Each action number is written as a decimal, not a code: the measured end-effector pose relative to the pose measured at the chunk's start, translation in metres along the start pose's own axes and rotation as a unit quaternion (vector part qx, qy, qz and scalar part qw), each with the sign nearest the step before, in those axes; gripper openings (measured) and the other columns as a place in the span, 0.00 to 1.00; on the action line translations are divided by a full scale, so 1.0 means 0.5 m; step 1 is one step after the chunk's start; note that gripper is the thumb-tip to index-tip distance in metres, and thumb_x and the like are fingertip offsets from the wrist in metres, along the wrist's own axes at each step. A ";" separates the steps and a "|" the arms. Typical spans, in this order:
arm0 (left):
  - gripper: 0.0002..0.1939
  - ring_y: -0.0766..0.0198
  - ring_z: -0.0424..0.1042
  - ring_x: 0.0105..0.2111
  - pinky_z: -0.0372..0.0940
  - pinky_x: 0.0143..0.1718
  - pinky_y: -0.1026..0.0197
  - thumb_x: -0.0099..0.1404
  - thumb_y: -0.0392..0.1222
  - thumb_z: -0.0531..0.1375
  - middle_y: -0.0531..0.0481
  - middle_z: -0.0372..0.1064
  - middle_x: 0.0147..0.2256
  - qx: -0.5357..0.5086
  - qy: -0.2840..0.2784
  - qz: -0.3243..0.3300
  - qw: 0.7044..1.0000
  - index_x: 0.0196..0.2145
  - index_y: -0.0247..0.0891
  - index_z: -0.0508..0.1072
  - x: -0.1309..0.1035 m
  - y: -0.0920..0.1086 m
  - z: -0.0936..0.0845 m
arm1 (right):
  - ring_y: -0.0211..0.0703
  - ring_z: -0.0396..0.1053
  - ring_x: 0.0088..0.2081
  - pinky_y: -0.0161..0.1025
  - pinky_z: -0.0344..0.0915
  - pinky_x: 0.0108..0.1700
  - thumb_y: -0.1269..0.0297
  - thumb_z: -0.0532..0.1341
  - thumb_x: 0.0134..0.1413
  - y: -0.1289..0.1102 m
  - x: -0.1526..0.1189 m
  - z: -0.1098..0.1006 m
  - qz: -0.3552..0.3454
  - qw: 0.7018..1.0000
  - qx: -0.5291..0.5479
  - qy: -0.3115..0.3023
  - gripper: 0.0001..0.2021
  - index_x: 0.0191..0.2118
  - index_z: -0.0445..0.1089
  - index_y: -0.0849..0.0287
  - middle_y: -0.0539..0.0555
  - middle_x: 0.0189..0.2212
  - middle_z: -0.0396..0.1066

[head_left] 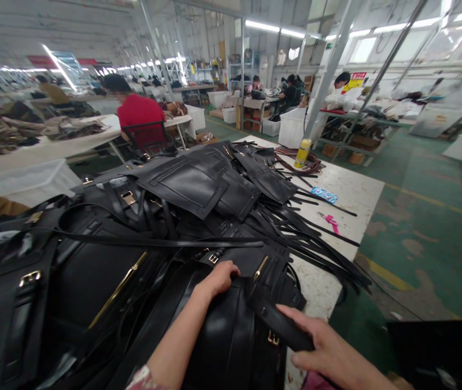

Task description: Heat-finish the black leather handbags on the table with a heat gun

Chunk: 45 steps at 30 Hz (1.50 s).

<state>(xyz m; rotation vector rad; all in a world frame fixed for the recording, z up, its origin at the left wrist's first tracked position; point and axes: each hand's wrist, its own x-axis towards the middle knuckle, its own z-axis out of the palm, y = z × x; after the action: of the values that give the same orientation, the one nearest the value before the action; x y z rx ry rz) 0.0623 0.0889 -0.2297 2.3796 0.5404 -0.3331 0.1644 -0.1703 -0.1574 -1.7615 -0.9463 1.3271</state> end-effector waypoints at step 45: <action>0.11 0.73 0.55 0.18 0.50 0.21 0.69 0.45 0.44 0.61 0.57 0.60 0.17 -0.549 -0.086 -0.097 0.826 0.20 0.33 0.67 -0.107 -0.039 0.009 | 0.42 0.66 0.34 0.33 0.63 0.32 0.68 0.61 0.38 -0.037 -0.005 0.004 -0.005 0.984 0.165 -0.069 0.32 0.55 0.56 0.56 0.51 0.40 0.68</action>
<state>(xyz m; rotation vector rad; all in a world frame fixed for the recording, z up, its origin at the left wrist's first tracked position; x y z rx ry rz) 0.0057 0.0836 -0.2239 1.1641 0.6493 -0.2224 0.1596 -0.1635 -0.1405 -1.4250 -0.7551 1.5191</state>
